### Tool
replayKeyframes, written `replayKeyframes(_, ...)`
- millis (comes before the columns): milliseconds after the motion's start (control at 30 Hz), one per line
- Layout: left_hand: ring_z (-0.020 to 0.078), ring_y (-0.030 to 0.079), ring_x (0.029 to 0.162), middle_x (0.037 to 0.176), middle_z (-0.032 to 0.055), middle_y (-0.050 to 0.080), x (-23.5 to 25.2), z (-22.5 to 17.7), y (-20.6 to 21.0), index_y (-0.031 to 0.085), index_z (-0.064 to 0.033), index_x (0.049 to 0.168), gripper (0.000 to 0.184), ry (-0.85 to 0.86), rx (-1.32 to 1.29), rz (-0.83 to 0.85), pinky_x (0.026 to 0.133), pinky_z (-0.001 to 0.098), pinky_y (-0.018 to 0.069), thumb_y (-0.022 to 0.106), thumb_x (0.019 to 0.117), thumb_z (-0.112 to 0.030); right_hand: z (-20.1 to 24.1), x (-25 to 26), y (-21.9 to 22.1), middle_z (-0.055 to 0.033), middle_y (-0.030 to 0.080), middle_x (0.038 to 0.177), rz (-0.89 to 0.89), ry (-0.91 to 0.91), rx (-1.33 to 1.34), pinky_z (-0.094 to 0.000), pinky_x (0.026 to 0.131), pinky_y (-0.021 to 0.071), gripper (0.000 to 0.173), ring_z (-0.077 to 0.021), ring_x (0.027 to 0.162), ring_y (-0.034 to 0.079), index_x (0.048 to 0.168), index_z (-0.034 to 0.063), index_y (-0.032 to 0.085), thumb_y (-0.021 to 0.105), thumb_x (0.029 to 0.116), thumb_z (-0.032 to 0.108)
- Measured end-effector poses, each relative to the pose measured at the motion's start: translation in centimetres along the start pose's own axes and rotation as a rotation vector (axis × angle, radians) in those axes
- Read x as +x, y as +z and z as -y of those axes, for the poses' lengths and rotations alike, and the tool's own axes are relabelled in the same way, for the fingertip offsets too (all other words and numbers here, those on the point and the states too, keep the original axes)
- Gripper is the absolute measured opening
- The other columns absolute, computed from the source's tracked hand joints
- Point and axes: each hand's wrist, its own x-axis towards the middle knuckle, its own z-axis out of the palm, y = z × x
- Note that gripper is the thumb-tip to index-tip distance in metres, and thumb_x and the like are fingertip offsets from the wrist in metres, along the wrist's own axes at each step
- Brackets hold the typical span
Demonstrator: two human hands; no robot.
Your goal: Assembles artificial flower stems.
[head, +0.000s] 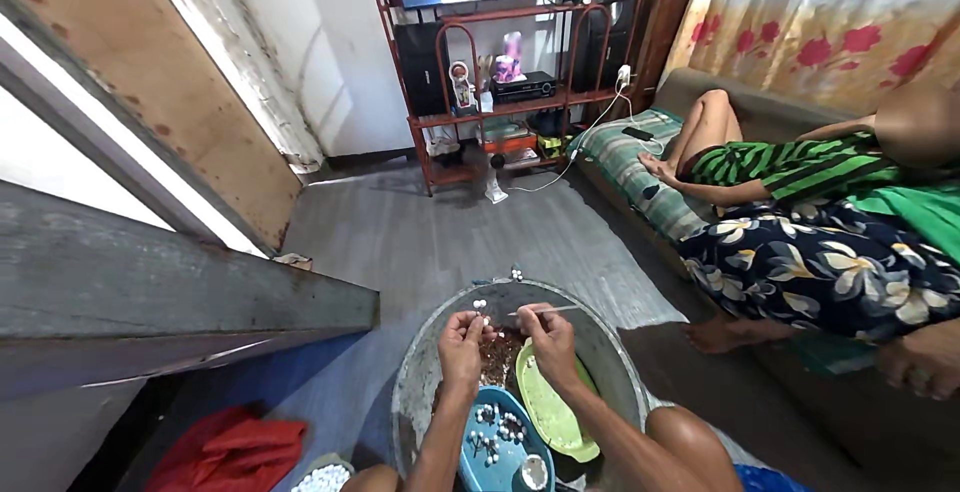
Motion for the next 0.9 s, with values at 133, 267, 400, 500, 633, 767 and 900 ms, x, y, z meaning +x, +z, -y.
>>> replayKeyframes(133,0.0255,0.073,0.074,0.093,0.0183,0.072,0.5,-1.1,-0.6,0.058,0.0083,0.111,0.012,-0.036,-0.068,-0.006,0.072,0.0386,0.0645,0.059,0.1002,0.005,-3.9,2.9,-3.2,-0.007,0.075,0.096,0.214,0.405,-0.449,-0.0437,0.088,0.0598,0.026,-0.0198,0.089,0.073,0.11,0.0054,0.07,0.057,0.1048,0.027)
replayKeyframes(267,0.0244,0.073,0.074,0.095,0.0184,0.072,0.2,-1.4,-0.7,0.059,0.0071,0.113,0.013,-0.09,-0.088,0.019,0.07,0.0365,0.0638,0.06,0.1009,0.002,-9.0,2.1,-4.2,-0.0164,0.073,0.113,0.588,0.723,-0.994,-0.0617,0.094,0.054,0.034,-0.0355,0.108,0.07,0.117,0.009,0.072,0.062,0.0976,0.035)
replayKeyframes(400,0.0239,0.072,0.074,0.098,0.0189,0.072,-0.1,-1.7,-1.1,0.059,0.0066,0.114,0.015,-0.122,-0.092,0.078,0.069,0.0362,0.0634,0.06,0.1018,-0.001,-13.6,-2.1,-5.3,-0.0225,0.069,0.123,0.814,0.874,-1.228,-0.0653,0.096,0.0518,0.041,-0.0404,0.115,0.066,0.117,-0.0004,0.07,0.068,0.0913,0.032)
replayKeyframes(500,0.0206,0.071,0.073,0.098,0.0159,0.071,-0.3,-3.1,-1.4,0.058,0.0054,0.117,0.015,-0.123,-0.061,0.106,0.069,0.0342,0.0621,0.057,0.1035,-0.003,-13.6,-3.7,-6.1,-0.0236,0.068,0.124,0.868,0.928,-1.263,-0.0657,0.096,0.0507,0.042,-0.0408,0.117,0.065,0.117,-0.0033,0.069,0.067,0.0917,0.03)
replayKeyframes(633,0.0171,0.068,0.075,0.101,0.0098,0.07,-0.8,-3.4,-3.1,0.057,-0.0027,0.117,0.014,-0.169,-0.052,0.144,0.071,0.0341,0.0606,0.057,0.1047,-0.009,-12.1,-4.1,-6.6,-0.027,0.062,0.135,0.872,0.935,-1.278,-0.0689,0.101,0.0465,0.051,-0.045,0.126,0.058,0.131,-0.0041,0.062,0.069,0.0924,0.028)
replayKeyframes(767,0.0173,0.069,0.077,0.105,0.0113,0.07,-1.1,-3.5,-4.0,0.056,-0.0036,0.121,0.017,-0.221,-0.139,0.167,0.071,0.0327,0.0604,0.056,0.1053,-0.011,-14.0,-3.8,-7.9,-0.0263,0.066,0.126,0.841,0.942,-1.277,-0.0657,0.1,0.0476,0.056,-0.0422,0.118,0.063,0.125,-0.0028,0.067,0.068,0.095,0.044)
replayKeyframes(900,0.0165,0.069,0.078,0.104,0.011,0.07,-2.1,-3.8,-5.0,0.057,-0.0053,0.119,0.016,-0.3,-0.227,0.202,0.07,0.0304,0.0597,0.055,0.1065,-0.014,-14.8,-3.4,-8.0,-0.027,0.068,0.117,0.841,0.882,-1.328,-0.0673,0.096,0.0493,0.064,-0.044,0.112,0.065,0.113,-0.0028,0.072,0.072,0.0899,0.057)
